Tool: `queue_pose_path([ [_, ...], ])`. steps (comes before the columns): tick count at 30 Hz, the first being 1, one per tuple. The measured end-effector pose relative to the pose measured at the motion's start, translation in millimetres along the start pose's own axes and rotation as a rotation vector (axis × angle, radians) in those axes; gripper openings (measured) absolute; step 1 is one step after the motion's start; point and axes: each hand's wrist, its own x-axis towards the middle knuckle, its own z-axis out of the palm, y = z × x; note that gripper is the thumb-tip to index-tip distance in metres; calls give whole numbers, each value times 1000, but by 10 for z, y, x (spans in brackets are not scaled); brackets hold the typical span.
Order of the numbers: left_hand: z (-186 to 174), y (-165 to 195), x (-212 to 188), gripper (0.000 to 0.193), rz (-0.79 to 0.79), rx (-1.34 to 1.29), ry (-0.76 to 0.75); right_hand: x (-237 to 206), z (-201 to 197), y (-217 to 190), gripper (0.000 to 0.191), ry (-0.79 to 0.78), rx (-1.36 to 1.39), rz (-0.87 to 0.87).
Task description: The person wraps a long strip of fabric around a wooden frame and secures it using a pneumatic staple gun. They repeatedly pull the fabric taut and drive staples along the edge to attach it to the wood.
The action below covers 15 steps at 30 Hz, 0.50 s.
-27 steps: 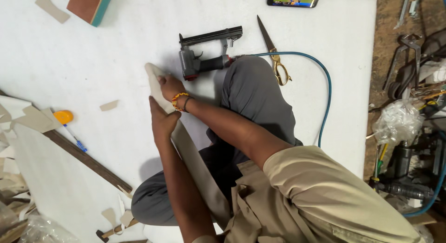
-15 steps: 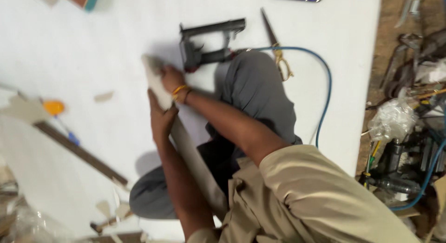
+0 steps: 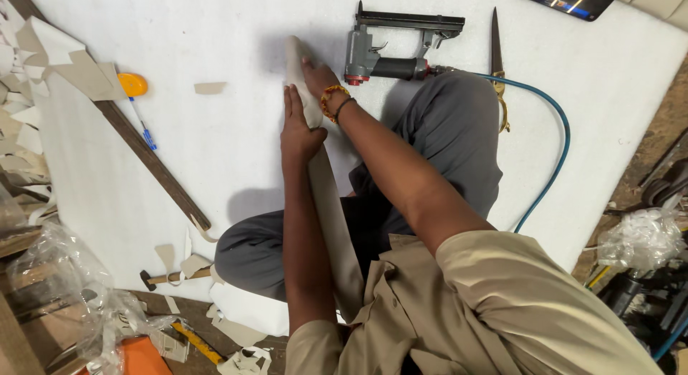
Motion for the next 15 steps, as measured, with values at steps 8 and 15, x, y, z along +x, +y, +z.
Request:
queue_pose_path([
  [8, -74, -110, -38, 114, 63, -200, -33, -74, 62, 57, 44, 202, -127, -140],
  [15, -76, -119, -165, 118, -56, -452, -81, -55, 166, 307, 42, 142, 44, -49],
])
